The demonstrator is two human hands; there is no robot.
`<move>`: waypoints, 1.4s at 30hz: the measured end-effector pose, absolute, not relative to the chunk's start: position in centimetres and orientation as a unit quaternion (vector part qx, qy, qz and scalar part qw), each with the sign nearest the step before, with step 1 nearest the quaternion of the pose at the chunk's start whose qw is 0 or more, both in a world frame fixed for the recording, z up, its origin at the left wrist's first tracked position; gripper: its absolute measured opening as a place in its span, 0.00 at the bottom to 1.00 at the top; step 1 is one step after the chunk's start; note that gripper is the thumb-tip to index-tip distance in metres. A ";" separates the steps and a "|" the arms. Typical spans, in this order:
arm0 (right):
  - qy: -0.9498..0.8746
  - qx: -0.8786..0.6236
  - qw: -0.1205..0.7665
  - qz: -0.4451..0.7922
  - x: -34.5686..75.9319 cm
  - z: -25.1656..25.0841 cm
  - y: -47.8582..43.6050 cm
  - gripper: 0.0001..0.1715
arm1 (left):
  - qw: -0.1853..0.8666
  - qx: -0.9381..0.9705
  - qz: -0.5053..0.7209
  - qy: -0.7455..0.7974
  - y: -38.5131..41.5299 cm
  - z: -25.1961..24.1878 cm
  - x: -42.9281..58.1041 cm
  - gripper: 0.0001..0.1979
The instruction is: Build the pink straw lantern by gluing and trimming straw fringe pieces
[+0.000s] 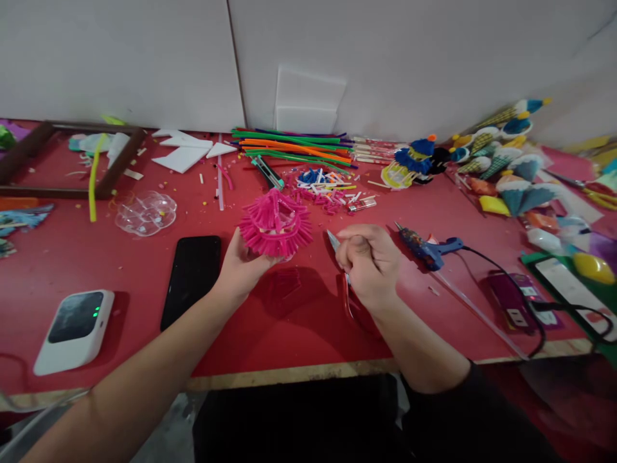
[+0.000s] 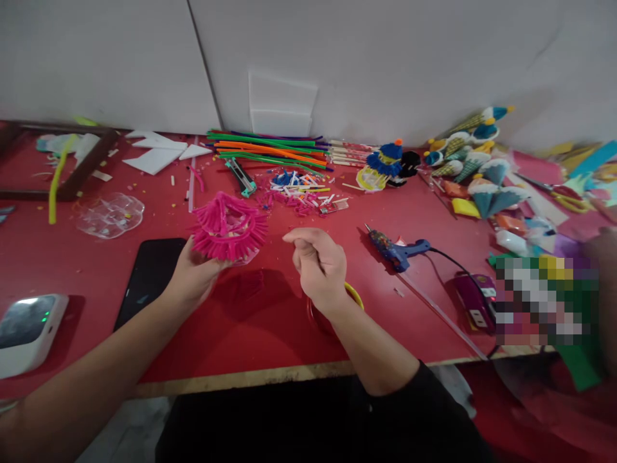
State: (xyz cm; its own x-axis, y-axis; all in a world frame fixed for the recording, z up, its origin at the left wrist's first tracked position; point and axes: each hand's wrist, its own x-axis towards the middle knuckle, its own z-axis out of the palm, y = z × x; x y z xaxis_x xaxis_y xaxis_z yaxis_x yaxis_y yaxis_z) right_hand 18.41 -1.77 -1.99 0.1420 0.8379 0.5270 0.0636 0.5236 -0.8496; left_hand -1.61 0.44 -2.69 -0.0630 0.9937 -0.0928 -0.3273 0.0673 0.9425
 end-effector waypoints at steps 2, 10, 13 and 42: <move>-0.560 -0.381 0.650 0.344 18.1 -1.9 -1.6 0.11 | 0.575 0.367 0.573 0.454 0.4 -2.7 -1.6 0.36; -0.493 -0.336 0.630 0.497 18.5 -0.7 -1.1 0.13 | 0.577 0.347 0.577 0.463 0.6 -2.6 -1.5 0.38; -0.494 -0.346 0.608 0.517 18.8 -0.6 -1.1 0.17 | 0.582 0.345 0.575 0.461 0.7 -2.6 -1.5 0.40; -0.533 -0.365 0.659 0.385 19.3 -0.6 -1.4 0.09 | 0.622 0.378 0.523 0.444 -0.1 -2.9 -1.7 0.37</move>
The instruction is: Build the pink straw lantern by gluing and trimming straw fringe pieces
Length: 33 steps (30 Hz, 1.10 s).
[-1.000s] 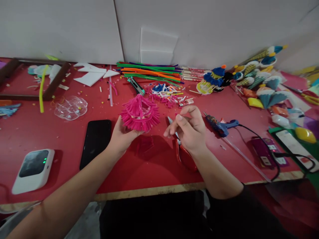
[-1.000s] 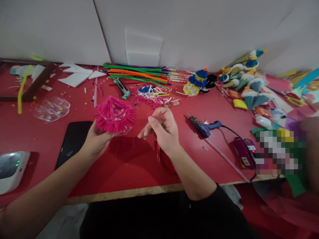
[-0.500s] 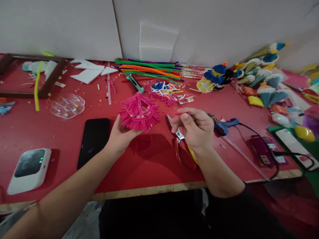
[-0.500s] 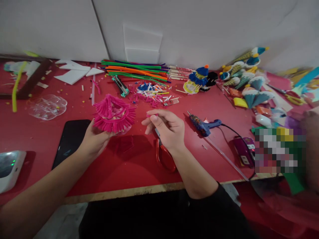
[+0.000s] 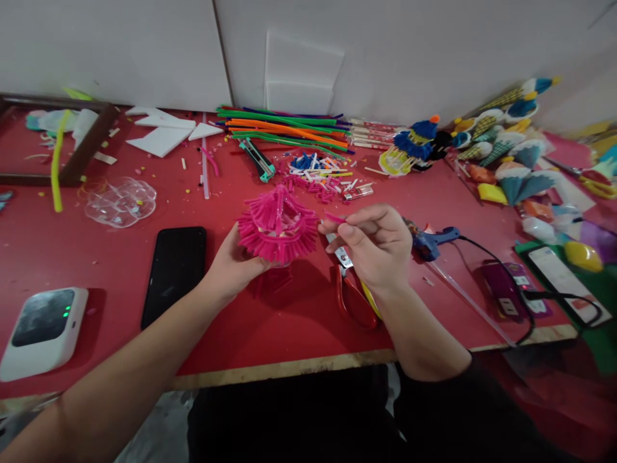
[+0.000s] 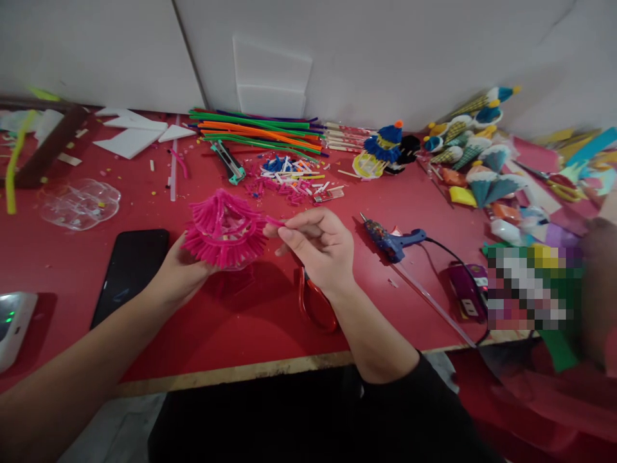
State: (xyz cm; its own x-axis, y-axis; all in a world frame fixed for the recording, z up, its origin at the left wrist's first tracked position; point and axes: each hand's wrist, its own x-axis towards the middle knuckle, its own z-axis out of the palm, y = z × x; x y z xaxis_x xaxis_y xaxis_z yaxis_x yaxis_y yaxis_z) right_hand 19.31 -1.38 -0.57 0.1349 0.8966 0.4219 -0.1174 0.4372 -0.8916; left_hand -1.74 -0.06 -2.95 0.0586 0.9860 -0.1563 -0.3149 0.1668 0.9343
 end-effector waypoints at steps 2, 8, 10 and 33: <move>-0.531 -0.367 0.655 0.393 19.3 -0.6 -1.4 0.11 | 0.627 0.382 0.517 0.439 -0.1 -2.8 -1.7 0.37; -0.526 -0.350 0.643 0.432 19.4 -0.3 -1.5 0.11 | 0.627 0.390 0.511 0.440 -0.2 -2.6 -1.7 0.34; -0.528 -0.352 0.645 0.426 19.3 -0.3 -1.5 0.11 | 0.627 0.399 0.502 0.443 -0.2 -2.6 -1.7 0.35; -0.687 -0.366 0.626 0.057 19.4 0.0 -1.9 0.15 | 0.597 0.460 0.494 0.432 -0.2 -2.2 -1.6 0.32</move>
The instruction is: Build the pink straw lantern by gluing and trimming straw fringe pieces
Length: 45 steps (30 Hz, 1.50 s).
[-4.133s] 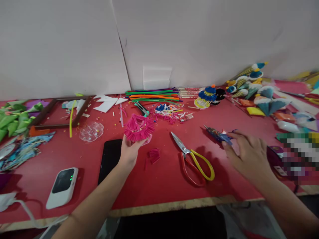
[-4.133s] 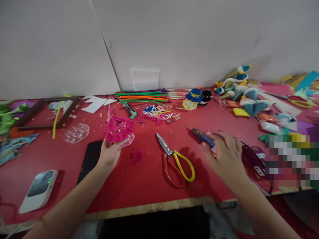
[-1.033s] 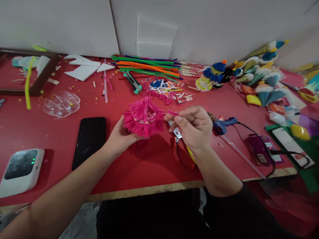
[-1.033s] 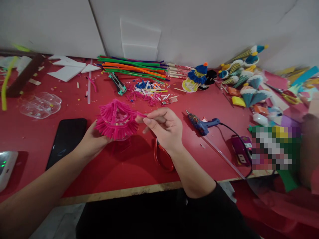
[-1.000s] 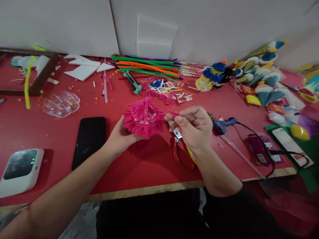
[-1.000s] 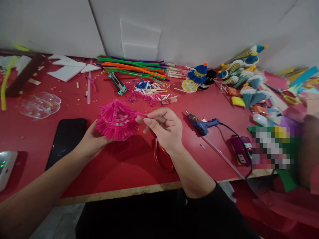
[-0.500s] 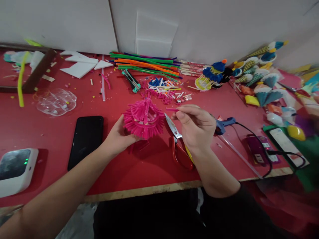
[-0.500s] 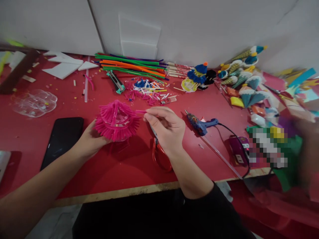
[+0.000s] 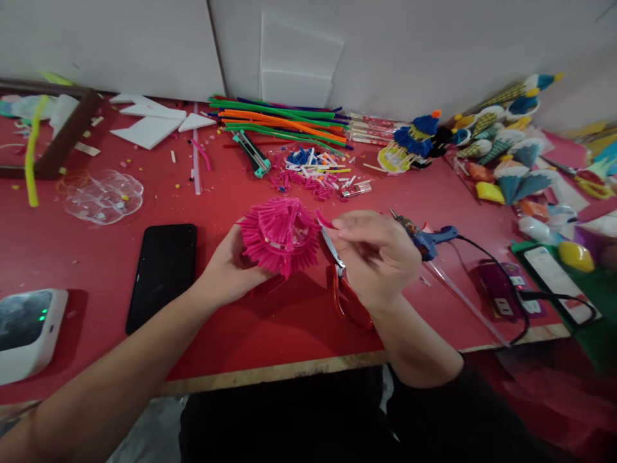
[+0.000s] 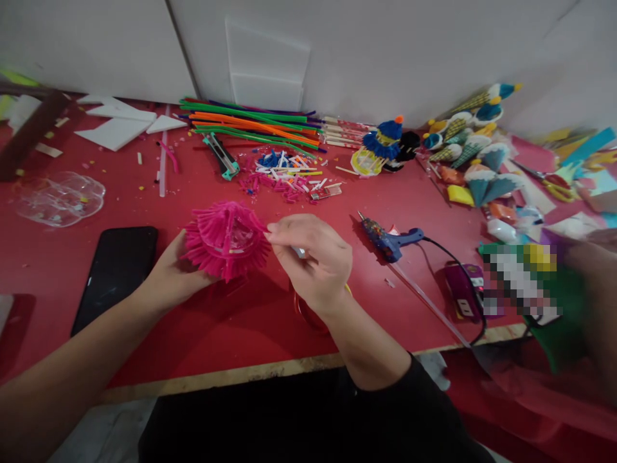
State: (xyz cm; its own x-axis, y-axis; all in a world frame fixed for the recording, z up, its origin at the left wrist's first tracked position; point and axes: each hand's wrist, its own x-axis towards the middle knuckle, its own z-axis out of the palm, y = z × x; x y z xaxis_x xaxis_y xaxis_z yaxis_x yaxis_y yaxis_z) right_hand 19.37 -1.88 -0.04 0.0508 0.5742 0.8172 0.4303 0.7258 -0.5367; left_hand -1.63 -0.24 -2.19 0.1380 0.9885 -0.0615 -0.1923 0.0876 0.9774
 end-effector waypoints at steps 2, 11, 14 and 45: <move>-0.709 -0.363 0.604 0.007 19.4 0.1 -1.9 0.16 | 0.597 0.462 0.489 0.437 -0.3 -2.2 -1.6 0.33; -0.748 -0.338 0.564 -0.092 19.2 -0.1 -1.8 0.20 | 0.582 0.517 0.457 0.430 -0.4 -2.0 -1.5 0.34; -0.753 -0.328 0.561 -0.106 19.2 -0.1 -1.6 0.19 | 0.566 0.557 0.431 0.428 -0.4 -2.1 -1.7 0.36; -0.784 -0.301 0.531 -0.108 19.5 -0.1 -1.4 0.17 | 0.555 0.572 0.435 0.419 -0.2 -2.5 -2.1 0.35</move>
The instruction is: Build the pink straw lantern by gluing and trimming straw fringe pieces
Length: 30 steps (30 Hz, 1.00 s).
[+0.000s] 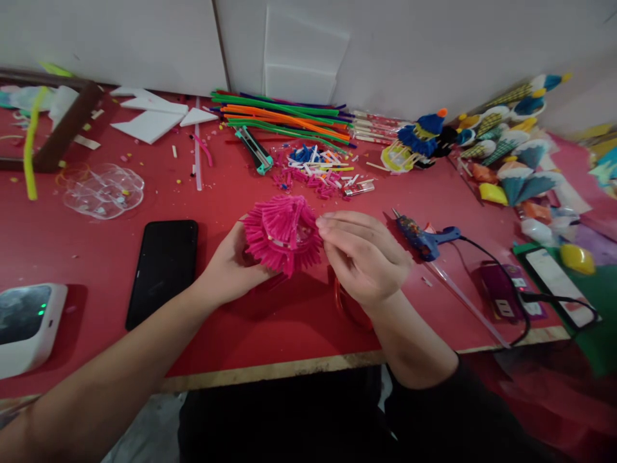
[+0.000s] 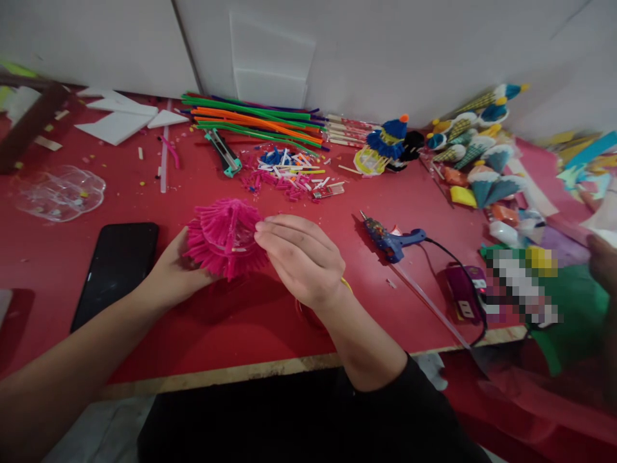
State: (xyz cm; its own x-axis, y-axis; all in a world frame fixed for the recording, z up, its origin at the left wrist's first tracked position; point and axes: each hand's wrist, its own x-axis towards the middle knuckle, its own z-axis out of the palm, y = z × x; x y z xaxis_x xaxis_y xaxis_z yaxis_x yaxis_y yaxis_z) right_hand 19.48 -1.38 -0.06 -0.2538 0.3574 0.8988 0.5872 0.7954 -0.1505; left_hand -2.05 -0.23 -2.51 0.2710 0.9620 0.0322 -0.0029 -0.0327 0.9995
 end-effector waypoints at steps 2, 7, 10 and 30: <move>-0.786 -0.303 0.528 -0.109 19.5 -0.1 -1.4 0.18 | 0.553 0.571 0.433 0.425 -0.3 -2.5 -2.1 0.36; -0.778 -0.323 0.524 -0.126 19.6 0.0 -1.3 0.15 | 0.562 0.564 0.431 0.425 -0.4 -2.4 -2.0 0.36; -0.774 -0.339 0.517 -0.136 19.8 0.0 -1.3 0.14 | 0.566 0.553 0.438 0.427 -0.4 -2.4 -2.0 0.37; -0.780 -0.350 0.501 -0.137 19.9 -0.2 -1.0 0.08 | 0.566 0.559 0.430 0.426 -0.3 -2.6 -2.1 0.38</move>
